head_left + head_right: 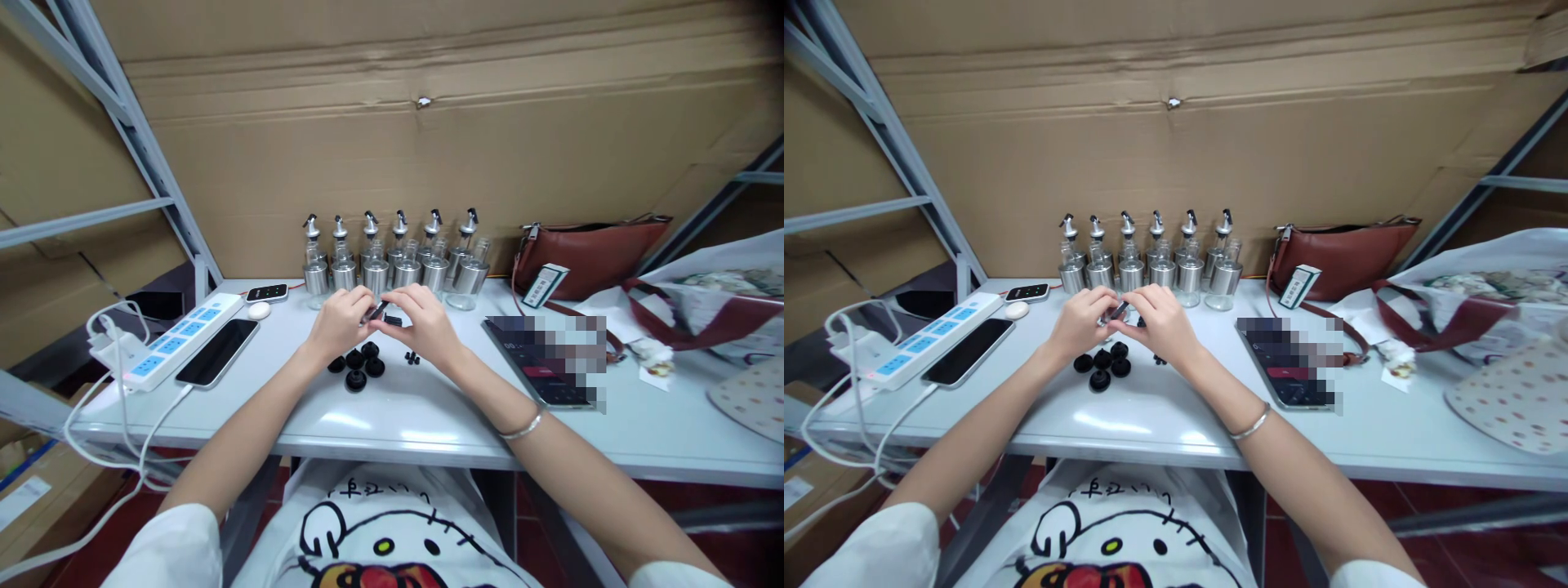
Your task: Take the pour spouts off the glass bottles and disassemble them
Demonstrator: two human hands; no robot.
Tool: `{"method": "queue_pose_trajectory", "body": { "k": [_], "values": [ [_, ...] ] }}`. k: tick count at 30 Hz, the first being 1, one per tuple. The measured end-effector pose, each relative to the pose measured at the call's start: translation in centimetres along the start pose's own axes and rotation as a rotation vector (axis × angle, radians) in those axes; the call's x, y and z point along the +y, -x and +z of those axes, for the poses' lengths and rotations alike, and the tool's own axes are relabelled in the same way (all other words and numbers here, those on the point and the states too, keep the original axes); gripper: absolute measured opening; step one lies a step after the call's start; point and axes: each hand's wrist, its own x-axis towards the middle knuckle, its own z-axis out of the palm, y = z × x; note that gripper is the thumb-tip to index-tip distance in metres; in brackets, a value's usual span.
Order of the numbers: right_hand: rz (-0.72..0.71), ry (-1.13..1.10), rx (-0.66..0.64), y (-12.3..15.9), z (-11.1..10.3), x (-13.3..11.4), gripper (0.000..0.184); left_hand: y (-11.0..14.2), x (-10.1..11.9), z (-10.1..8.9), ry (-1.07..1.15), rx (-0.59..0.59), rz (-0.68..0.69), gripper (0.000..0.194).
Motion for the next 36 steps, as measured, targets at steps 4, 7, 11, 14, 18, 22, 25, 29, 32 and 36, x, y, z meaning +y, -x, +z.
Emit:
{"method": "queue_pose_trajectory", "body": {
  "k": [4,7,11,14,18,22,25,29,32,36],
  "values": [
    [0.005,-0.033,-0.016,0.1,0.1,0.0,0.031,-0.2,0.3,-0.1,-0.099,-0.039,-0.048,0.020],
    [0.025,-0.016,-0.070,0.1,0.1,0.2,0.034,-0.3,0.5,-0.1,-0.093,-0.074,-0.058,0.022],
    [0.017,-0.017,-0.107,0.1,-0.1,0.3,0.032,-0.2,0.6,0.1,-0.054,-0.140,-0.076,0.023],
    [0.005,-0.021,-0.106,0.1,-0.2,0.4,0.034,-0.1,0.7,0.2,-0.021,-0.198,-0.112,0.021],
    [0.010,0.006,-0.077,0.2,-0.1,0.5,0.036,0.1,0.7,0.6,0.006,-0.172,-0.192,0.020],
    [0.059,0.017,-0.123,0.4,0.1,0.7,0.038,0.1,0.9,0.8,0.003,-0.111,-0.195,0.022],
    [0.037,0.016,-0.162,0.4,0.2,0.8,0.036,-0.1,1.0,0.7,0.025,-0.116,-0.207,0.023],
    [0.020,0.038,-0.144,0.5,0.1,1.0,0.033,-0.2,1.1,0.5,0.066,-0.176,-0.248,0.022],
    [0.020,0.049,-0.145,0.6,0.1,1.1,0.033,-0.3,1.1,0.4,0.087,-0.210,-0.278,0.020],
    [-0.031,0.083,-0.148,0.4,0.2,1.1,0.029,-0.3,1.2,0.2,0.186,-0.218,-0.292,0.020]
  ]
}}
